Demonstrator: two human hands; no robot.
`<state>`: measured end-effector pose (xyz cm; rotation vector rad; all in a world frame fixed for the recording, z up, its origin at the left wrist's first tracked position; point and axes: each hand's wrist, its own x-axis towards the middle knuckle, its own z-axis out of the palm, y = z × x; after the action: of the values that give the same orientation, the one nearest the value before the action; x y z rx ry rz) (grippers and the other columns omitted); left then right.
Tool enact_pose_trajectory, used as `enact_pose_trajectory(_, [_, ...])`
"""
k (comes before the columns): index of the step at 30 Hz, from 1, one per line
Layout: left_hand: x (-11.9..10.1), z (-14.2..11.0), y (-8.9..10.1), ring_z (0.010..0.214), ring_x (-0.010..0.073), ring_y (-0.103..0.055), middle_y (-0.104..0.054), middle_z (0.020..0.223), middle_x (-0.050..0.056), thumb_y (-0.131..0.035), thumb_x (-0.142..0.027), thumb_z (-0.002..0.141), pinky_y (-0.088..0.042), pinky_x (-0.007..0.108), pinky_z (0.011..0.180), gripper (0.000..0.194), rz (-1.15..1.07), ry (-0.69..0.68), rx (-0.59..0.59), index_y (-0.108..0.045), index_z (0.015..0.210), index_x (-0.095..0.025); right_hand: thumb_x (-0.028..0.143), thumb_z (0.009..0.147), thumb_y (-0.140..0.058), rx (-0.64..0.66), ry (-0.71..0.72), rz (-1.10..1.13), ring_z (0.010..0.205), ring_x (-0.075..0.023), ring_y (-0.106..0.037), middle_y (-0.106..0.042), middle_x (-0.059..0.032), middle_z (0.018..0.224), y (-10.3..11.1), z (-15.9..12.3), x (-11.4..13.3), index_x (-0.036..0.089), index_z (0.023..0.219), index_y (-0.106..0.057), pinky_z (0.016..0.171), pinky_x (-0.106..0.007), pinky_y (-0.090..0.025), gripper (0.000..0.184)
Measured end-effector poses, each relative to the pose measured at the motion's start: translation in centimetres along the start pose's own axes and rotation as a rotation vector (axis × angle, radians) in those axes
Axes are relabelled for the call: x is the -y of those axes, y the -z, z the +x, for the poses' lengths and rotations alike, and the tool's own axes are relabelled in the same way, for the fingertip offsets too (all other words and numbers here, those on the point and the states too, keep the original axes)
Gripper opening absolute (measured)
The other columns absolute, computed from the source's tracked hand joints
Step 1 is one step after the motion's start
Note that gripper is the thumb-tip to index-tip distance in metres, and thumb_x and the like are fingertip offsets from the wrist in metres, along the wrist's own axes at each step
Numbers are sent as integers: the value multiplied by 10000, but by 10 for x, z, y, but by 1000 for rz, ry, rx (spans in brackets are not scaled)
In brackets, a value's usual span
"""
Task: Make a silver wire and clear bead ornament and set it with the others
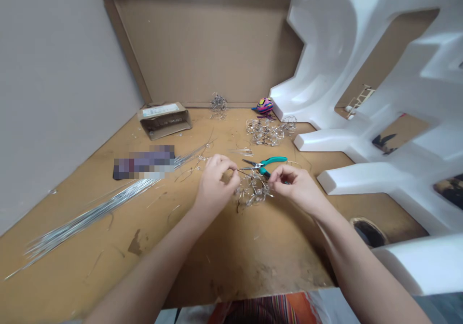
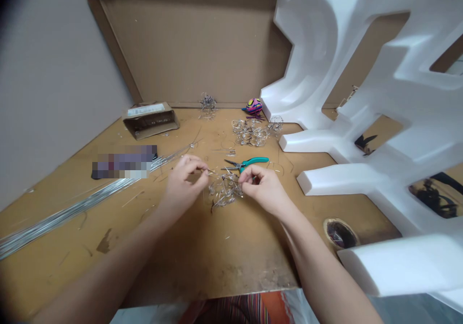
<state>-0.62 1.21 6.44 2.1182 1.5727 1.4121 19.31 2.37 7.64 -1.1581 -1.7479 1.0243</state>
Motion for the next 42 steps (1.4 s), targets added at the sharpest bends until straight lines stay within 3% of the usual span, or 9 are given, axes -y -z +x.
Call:
enact_pose_trajectory(11, [30, 10, 0, 709, 122, -485, -495, 725, -8, -471, -124, 705, -386, 236, 666, 86, -1, 133, -15, -512, 655, -181, 145, 586, -547, 94, -144, -78, 477, -77, -413, -483, 53, 528, 21, 10, -22, 154, 620, -556, 482, -213, -317, 36])
enact_pose_trajectory(15, [22, 7, -2, 721, 126, -496, -509, 734, -2, -464, -139, 733, -396, 236, 670, 93, -21, 61, 34, -528, 683, -184, 162, 607, -554, 124, -112, -74, 483, -74, -408, -481, 50, 537, 20, 10, -20, 151, 635, -568, 483, -210, -319, 34])
enact_pose_trajectory(19, [6, -3, -9, 761, 139, -519, -546, 765, 16, -459, -162, 777, -405, 246, 686, 123, -56, -65, 238, -578, 762, -191, 183, 647, -559, 137, -68, -65, 495, -75, -405, -482, 44, 552, 15, 8, -16, 150, 663, -570, 489, -211, -321, 38])
enact_pose_trajectory(22, [-4, -9, -10, 747, 141, -517, -558, 774, 20, -443, -193, 804, -395, 242, 657, 149, -40, -79, 331, -592, 805, -203, 187, 668, -569, 175, -31, -61, 513, -78, -411, -483, 42, 567, 13, 7, -15, 148, 672, -573, 503, -214, -327, 40])
enact_pose_trajectory(25, [-10, -10, -5, 660, 119, -493, -550, 729, 3, -436, -234, 820, -364, 223, 599, 158, -26, -56, 349, -591, 815, -205, 179, 692, -562, 227, -10, -58, 531, -81, -417, -481, 39, 581, 13, 6, -14, 149, 692, -582, 517, -217, -334, 36])
enact_pose_trajectory(31, [-16, -8, 6, 466, 83, -331, -362, 477, -56, -415, -268, 825, -233, 222, 484, 287, 96, -3, 362, -515, 569, -189, 169, 698, -559, 306, -51, -61, 550, -83, -422, -482, 37, 600, 14, 4, -14, 156, 721, -592, 534, -220, -346, 42])
enact_pose_trajectory(34, [-14, -7, 6, 443, 83, -328, -378, 466, -66, -417, -266, 807, -225, 216, 469, 211, 106, 66, 413, -548, 652, -210, 170, 701, -551, 337, -56, -69, 558, -85, -432, -495, 33, 615, 15, 2, -14, 161, 738, -596, 542, -220, -355, 59])
enact_pose_trajectory(38, [-14, -7, 4, 473, 92, -430, -520, 522, -62, -499, -287, 739, -262, 205, 478, 90, 118, 127, 576, -565, 737, -226, 215, 719, -546, 294, -62, -97, 537, -80, -424, -481, 41, 596, 15, -1, -7, 164, 787, -594, 524, -208, -348, 97])
enact_pose_trajectory(42, [-17, -10, 3, 543, 108, -513, -611, 627, -58, -520, -284, 728, -301, 204, 504, 289, 45, 127, 674, -528, 1014, -248, 347, 750, -535, 299, -98, -278, 464, -80, -386, -435, 57, 503, 13, -6, 4, 178, 894, -628, 457, -201, -294, 241])
